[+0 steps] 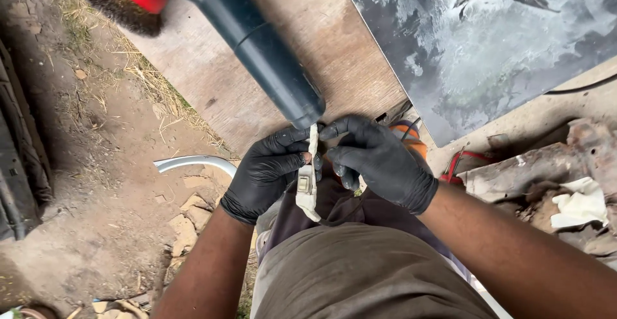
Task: The person repairs a damaged electrical cord by stripping the outer insulation and wrapping the exposed wires with white tape. They use a pair of scissors to cut the tape and a cloth to clean the cord before wrapping.
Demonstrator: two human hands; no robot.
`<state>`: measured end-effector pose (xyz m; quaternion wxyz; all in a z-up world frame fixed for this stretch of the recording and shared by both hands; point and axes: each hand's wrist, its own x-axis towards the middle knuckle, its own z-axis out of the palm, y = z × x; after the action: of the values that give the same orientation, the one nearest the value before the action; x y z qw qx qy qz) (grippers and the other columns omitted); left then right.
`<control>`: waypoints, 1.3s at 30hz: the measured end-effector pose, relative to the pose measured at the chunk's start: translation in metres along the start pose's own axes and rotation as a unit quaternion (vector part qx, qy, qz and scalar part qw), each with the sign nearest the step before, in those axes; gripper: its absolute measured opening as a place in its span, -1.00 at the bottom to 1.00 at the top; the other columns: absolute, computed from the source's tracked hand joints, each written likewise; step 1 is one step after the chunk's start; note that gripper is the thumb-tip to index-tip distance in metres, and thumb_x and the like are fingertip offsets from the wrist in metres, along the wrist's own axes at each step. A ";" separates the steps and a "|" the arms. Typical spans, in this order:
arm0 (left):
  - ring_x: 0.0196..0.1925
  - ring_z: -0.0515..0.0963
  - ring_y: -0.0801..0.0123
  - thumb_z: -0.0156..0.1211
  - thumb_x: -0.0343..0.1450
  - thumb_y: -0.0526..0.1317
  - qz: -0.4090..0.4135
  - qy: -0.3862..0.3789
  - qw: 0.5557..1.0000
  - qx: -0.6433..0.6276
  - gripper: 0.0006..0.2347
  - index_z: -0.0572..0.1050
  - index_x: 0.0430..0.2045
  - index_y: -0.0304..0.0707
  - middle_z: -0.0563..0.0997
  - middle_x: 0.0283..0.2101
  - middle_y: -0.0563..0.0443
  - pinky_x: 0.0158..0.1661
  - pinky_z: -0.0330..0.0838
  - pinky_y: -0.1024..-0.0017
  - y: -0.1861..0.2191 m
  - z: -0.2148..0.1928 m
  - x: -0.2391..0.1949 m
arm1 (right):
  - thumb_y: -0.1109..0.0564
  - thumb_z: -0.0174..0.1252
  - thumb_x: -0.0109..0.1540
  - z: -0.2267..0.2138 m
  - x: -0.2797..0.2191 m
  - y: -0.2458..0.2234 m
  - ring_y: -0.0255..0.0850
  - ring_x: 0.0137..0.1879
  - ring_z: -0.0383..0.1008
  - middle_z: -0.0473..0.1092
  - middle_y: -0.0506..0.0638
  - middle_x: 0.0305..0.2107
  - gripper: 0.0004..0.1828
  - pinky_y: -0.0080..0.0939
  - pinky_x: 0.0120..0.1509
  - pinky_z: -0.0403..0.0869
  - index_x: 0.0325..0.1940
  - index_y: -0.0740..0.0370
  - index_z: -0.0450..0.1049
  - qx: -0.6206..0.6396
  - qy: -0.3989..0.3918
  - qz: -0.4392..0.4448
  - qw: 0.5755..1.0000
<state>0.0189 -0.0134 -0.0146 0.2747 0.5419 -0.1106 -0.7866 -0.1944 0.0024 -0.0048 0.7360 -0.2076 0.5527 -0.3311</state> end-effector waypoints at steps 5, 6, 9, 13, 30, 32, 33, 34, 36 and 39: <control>-0.13 0.77 0.28 0.43 0.35 -0.59 -0.002 -0.002 1.000 0.010 -0.63 0.68 0.05 -0.42 0.75 -0.21 -0.18 -0.02 0.76 0.30 -0.002 -0.011 0.005 | 0.40 0.22 0.24 -0.004 0.002 -0.002 -0.05 -0.63 0.55 0.45 0.23 -0.65 -0.79 -0.19 -0.62 0.54 -0.04 0.41 0.58 0.050 -0.022 -0.014 0.998; -0.14 0.76 0.30 0.42 0.35 -0.59 -0.005 -0.002 1.000 0.013 -0.64 0.68 0.04 -0.42 0.75 -0.22 -0.15 -0.02 0.76 0.31 0.002 -0.005 0.002 | 0.39 0.21 0.25 -0.004 0.003 -0.004 -0.05 -0.64 0.53 0.44 0.22 -0.66 -0.82 -0.20 -0.62 0.52 -0.06 0.41 0.59 0.044 -0.027 -0.017 0.999; -0.16 0.76 0.32 0.42 0.35 -0.59 -0.008 0.002 1.000 0.012 -0.64 0.69 0.03 -0.41 0.74 -0.24 -0.14 -0.02 0.75 0.33 -0.002 -0.009 0.002 | 0.37 0.22 0.26 -0.005 0.004 -0.002 -0.09 -0.62 0.55 0.46 0.22 -0.66 -0.86 -0.24 -0.60 0.51 -0.11 0.37 0.62 0.010 -0.006 -0.032 0.999; -0.16 0.75 0.36 0.45 0.35 -0.55 0.001 0.001 0.999 0.041 -0.62 0.68 0.07 -0.36 0.73 -0.25 -0.09 -0.05 0.73 0.38 -0.002 -0.004 0.001 | 0.30 0.31 0.27 0.001 0.012 -0.010 -0.19 -0.58 0.60 0.56 0.15 -0.63 -0.95 -0.30 -0.58 0.54 -0.19 0.29 0.67 -0.098 0.039 -0.098 0.990; -0.24 0.70 0.45 0.49 0.38 -0.49 0.046 0.009 0.987 0.156 -0.67 0.71 0.04 -0.28 0.77 -0.26 -0.06 -0.19 0.74 0.41 -0.005 0.003 -0.003 | 0.05 0.40 0.19 0.010 0.040 -0.026 0.26 -0.32 0.64 0.53 0.22 -0.61 -0.81 0.07 -0.37 0.56 -0.34 0.21 0.61 -0.383 0.030 -0.213 0.898; -0.25 0.70 0.45 0.49 0.38 -0.50 0.061 0.010 0.985 0.159 -0.66 0.72 0.04 -0.27 0.77 -0.27 -0.05 -0.20 0.74 0.42 0.000 0.007 -0.002 | 0.02 0.39 0.19 0.014 0.041 -0.026 0.25 -0.30 0.63 0.51 0.21 -0.60 -0.77 0.13 -0.35 0.56 -0.36 0.23 0.58 -0.437 0.054 -0.236 0.866; -0.24 0.73 0.40 0.50 0.36 -0.51 0.051 0.001 0.990 0.134 -0.65 0.71 0.04 -0.29 0.78 -0.25 -0.08 -0.20 0.75 0.39 0.003 0.010 -0.003 | 0.00 0.37 0.18 0.015 0.037 -0.027 0.31 -0.20 0.62 0.54 0.24 -0.54 -0.77 0.18 -0.31 0.54 -0.33 0.21 0.60 -0.423 0.060 -0.226 0.876; -0.24 0.76 0.36 0.52 0.34 -0.52 0.042 -0.008 0.993 0.109 -0.63 0.70 0.05 -0.30 0.78 -0.24 -0.10 -0.19 0.77 0.36 0.006 0.013 -0.004 | -0.02 0.35 0.18 0.016 0.033 -0.028 0.36 -0.10 0.60 0.57 0.26 -0.49 -0.77 0.24 -0.28 0.53 -0.29 0.19 0.62 -0.408 0.066 -0.216 0.884; -0.22 0.76 0.35 0.52 0.35 -0.50 0.044 0.001 0.992 0.117 -0.64 0.70 0.05 -0.31 0.78 -0.25 -0.10 -0.22 0.76 0.37 0.004 0.016 -0.006 | -0.01 0.35 0.19 0.015 0.031 -0.023 0.38 -0.13 0.60 0.57 0.28 -0.48 -0.77 0.21 -0.27 0.54 -0.28 0.21 0.63 -0.404 0.075 -0.204 0.888; -0.22 0.75 0.36 0.51 0.36 -0.49 0.049 0.013 0.990 0.133 -0.64 0.70 0.06 -0.31 0.78 -0.26 -0.10 -0.25 0.75 0.40 0.003 0.016 -0.005 | 0.08 0.27 0.26 0.031 0.016 -0.047 0.18 -0.06 0.64 0.64 0.27 -0.39 -0.73 -0.08 0.06 0.52 -0.20 0.40 0.65 -0.374 0.086 -0.157 0.910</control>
<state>0.0064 -0.0148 -0.0028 0.2398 0.5779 -0.2372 -0.7431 -0.1741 -0.0436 0.0248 0.4926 -0.5226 0.6575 -0.2278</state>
